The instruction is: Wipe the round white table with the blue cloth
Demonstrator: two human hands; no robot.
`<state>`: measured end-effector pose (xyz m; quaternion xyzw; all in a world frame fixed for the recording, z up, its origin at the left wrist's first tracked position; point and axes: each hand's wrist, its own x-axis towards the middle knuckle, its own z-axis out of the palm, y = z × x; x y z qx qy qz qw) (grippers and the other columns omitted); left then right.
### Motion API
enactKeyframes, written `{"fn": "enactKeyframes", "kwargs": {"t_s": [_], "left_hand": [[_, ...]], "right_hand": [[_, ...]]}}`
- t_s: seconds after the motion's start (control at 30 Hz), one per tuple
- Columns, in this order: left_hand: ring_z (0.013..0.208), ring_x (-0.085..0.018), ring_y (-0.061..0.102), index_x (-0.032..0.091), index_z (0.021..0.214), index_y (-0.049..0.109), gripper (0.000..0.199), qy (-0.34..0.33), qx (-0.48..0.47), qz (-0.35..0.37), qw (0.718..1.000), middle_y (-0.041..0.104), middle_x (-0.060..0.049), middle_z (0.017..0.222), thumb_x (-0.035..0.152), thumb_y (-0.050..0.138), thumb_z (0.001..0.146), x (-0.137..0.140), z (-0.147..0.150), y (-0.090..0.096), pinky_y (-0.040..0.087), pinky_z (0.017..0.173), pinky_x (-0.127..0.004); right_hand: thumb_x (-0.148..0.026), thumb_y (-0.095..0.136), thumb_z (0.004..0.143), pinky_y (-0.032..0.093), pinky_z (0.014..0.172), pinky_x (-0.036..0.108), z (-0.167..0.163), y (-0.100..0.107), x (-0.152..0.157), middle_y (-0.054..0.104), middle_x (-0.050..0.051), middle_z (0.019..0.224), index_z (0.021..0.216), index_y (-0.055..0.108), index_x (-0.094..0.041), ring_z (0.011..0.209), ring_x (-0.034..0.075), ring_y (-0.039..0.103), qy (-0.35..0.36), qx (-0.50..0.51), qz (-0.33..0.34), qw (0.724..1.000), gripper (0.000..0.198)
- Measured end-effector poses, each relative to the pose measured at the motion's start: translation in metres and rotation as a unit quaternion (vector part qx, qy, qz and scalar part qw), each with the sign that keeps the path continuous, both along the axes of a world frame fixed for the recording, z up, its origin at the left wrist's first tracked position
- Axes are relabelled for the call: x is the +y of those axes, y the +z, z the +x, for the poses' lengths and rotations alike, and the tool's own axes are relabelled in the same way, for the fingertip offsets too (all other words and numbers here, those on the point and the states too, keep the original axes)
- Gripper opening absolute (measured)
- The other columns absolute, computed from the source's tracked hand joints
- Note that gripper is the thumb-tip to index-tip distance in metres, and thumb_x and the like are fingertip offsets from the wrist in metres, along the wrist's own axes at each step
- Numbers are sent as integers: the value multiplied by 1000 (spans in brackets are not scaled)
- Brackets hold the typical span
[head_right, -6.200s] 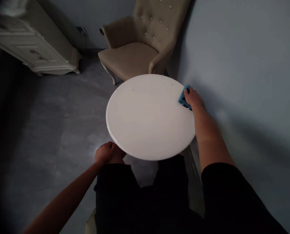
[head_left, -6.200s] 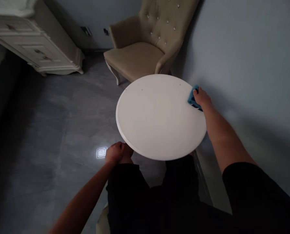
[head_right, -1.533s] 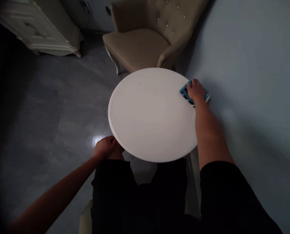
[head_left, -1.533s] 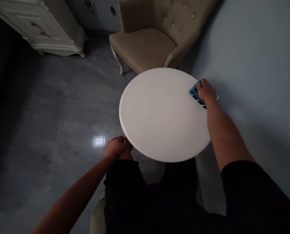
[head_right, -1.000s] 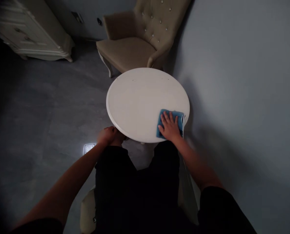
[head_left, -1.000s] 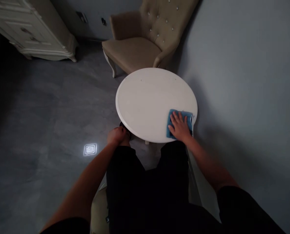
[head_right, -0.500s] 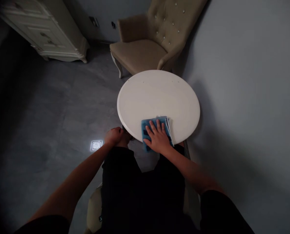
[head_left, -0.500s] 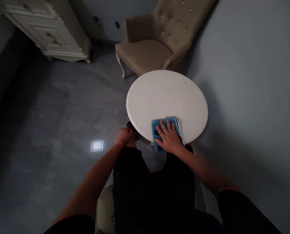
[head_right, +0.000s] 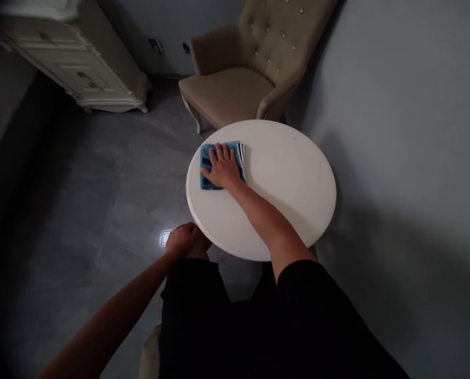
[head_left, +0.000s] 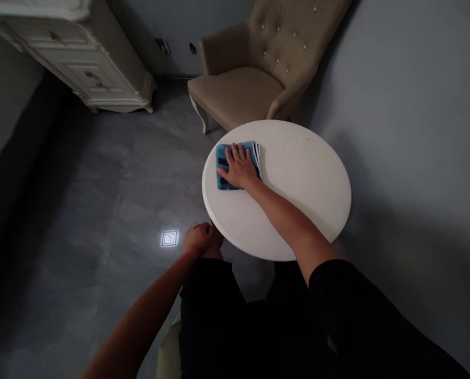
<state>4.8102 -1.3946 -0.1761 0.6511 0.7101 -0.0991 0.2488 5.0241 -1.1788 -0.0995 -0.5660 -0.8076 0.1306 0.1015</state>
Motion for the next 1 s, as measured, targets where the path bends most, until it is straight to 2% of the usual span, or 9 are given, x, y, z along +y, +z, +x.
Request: {"fn": "enactKeyframes", "kwargs": {"t_s": [0.13,0.27,0.33,0.43,0.57,0.67,0.8,0.9,1.0], "left_hand": [[113,-33,80,24,108,84,53,11,-2,-12,1000,85,-15,123,48,37,114,6,1,-1,57,93,-39],[112,-33,80,23,110,84,54,-4,-10,-7,1000,85,-16,123,50,37,114,7,2,0,57,93,-39],[113,-33,80,24,111,85,56,-4,-12,-4,1000,85,-16,124,51,36,114,6,3,2,57,94,-39],[114,-33,80,23,110,85,57,-3,-19,-4,1000,85,-17,125,53,36,115,2,3,3,58,96,-40],[114,-34,80,21,110,84,54,-6,-25,14,1000,84,-19,122,48,38,113,-4,2,1,59,97,-41],[112,-34,80,20,109,83,52,-6,-31,15,999,84,-20,120,47,39,113,-9,1,2,59,96,-41],[114,-33,80,21,110,82,49,-10,-31,16,999,84,-19,123,45,40,113,-12,1,6,59,96,-41],[116,-33,80,20,112,81,50,-12,-31,14,999,83,-19,125,45,38,113,-13,-1,7,59,95,-40],[116,-33,80,21,111,82,51,-14,-34,16,999,83,-19,125,45,38,114,-12,-3,3,58,96,-40]], "right_hand": [[-76,40,110,-6,140,77,51,-6,78,18,20,192,182,32,-4,178,50,5,-76,4,-5,997,101],[-75,37,112,-1,139,78,138,-3,98,12,23,192,183,28,-5,177,50,6,-153,-39,-24,987,100],[-72,36,114,5,140,75,187,2,81,11,25,192,184,26,-6,177,49,9,-194,-75,-28,978,97],[-70,33,116,13,140,71,252,10,30,14,29,190,184,28,-7,177,47,14,-252,-118,-28,960,92],[-68,27,118,23,138,67,298,12,-58,16,32,189,183,30,-9,177,44,18,-279,-158,-29,947,88],[-67,29,117,24,138,69,290,9,-123,19,32,188,182,31,-6,177,46,18,-265,-171,-23,949,89],[-66,36,113,19,141,73,231,6,-191,20,26,190,182,33,-7,178,47,12,-207,-159,-19,965,91],[-68,41,110,14,143,71,165,6,-219,21,22,190,183,32,-9,179,46,9,-112,-122,-22,986,94],[-72,41,109,11,146,65,92,7,-220,20,14,190,185,31,-15,180,40,8,-4,-82,-19,996,95]]}}
